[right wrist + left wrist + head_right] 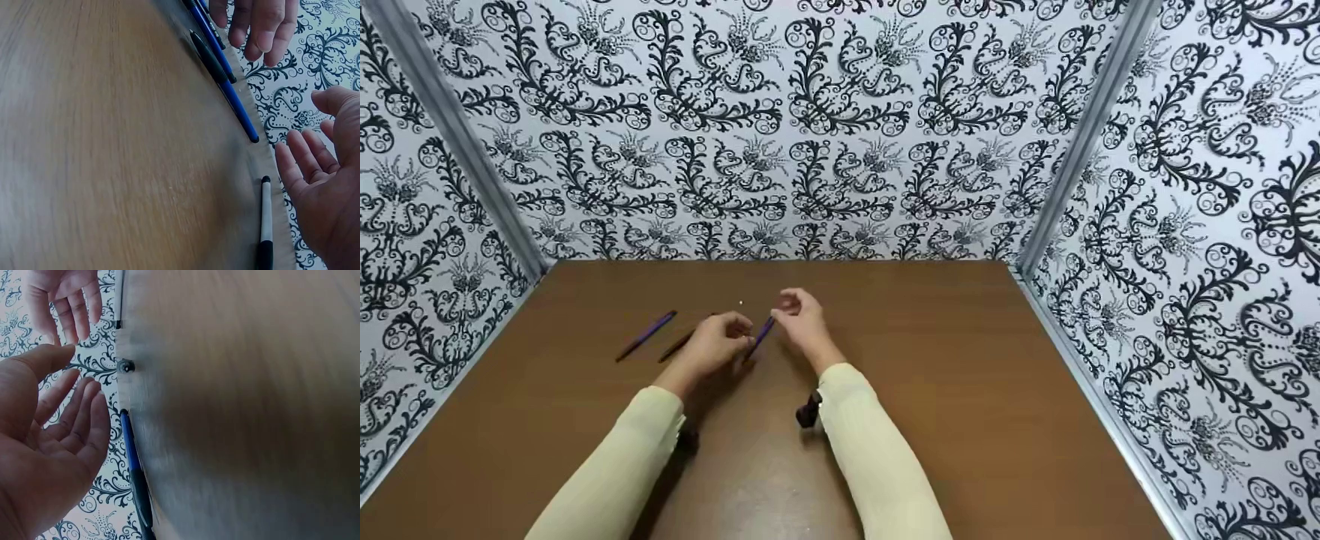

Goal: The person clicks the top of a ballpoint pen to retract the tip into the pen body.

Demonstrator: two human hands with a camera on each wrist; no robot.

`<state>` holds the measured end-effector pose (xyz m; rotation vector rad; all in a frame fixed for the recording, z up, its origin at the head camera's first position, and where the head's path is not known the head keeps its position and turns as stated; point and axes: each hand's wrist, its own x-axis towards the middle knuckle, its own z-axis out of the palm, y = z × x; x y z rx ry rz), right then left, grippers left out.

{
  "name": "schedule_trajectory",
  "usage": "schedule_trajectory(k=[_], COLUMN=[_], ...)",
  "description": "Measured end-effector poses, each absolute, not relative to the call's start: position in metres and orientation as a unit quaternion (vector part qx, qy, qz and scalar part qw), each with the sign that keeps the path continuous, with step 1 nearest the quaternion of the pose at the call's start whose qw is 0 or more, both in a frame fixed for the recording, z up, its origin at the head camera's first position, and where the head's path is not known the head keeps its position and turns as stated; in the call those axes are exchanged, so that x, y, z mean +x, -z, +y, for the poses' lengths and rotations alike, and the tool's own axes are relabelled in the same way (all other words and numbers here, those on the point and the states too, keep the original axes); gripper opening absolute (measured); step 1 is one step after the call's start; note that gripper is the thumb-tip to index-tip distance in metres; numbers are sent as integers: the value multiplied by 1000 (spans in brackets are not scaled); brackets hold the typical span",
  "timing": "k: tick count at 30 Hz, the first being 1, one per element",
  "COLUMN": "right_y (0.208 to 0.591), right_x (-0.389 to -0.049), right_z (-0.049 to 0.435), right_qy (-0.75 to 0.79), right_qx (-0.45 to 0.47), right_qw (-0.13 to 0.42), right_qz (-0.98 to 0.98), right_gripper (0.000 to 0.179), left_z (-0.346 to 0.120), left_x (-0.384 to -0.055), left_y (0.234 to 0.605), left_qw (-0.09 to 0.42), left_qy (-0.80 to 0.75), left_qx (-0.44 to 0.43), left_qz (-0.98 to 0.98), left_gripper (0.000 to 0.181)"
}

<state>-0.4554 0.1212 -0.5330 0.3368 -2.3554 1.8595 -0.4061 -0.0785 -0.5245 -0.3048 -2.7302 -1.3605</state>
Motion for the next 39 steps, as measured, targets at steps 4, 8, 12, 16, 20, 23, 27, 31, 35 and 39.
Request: schedule_trajectory(k=[4,8,12,16,20,23,27,31,35,39], right_y=[537,540,541,543,545,545,547,549,550,550], right_x=[-457,-458,-460,-461,-462,-462,-461,-461,-461,-462], right_z=[120,118,116,114,113,112,112,111,111,111], right_qy=[-617,-615,-611,-600,-586,-581,-585,-587,-585,-581], right_qx=[108,105,104,101,104,106,103,101,98,97], right_qw=[62,63,64,74,75,70,65,64,65,64], right_qz=[-777,-779,-782,-790,-800,-804,-802,-801,-802,-806], right_gripper=[39,40,41,41,43,44,44,45,46,46], left_z=[-74,-71,-68,-64,-62,-61,-60,-59,-59,-59], left_x=[-406,-404,-403,-404,-405,-405,-404,-403,-404,-406], left_y=[525,523,523,526,527,526,525,525,523,523], left_qw=[46,46,42,36,26,26,34,40,40,36], left_qy=[431,421,411,400,390,384,365,344,330,321], left_qx=[-81,-58,-39,-28,-11,0,-6,-12,-8,-8], left_qz=[-897,-904,-910,-915,-920,-923,-931,-938,-943,-946], left_gripper=[23,23,22,22,22,22,20,21,21,22])
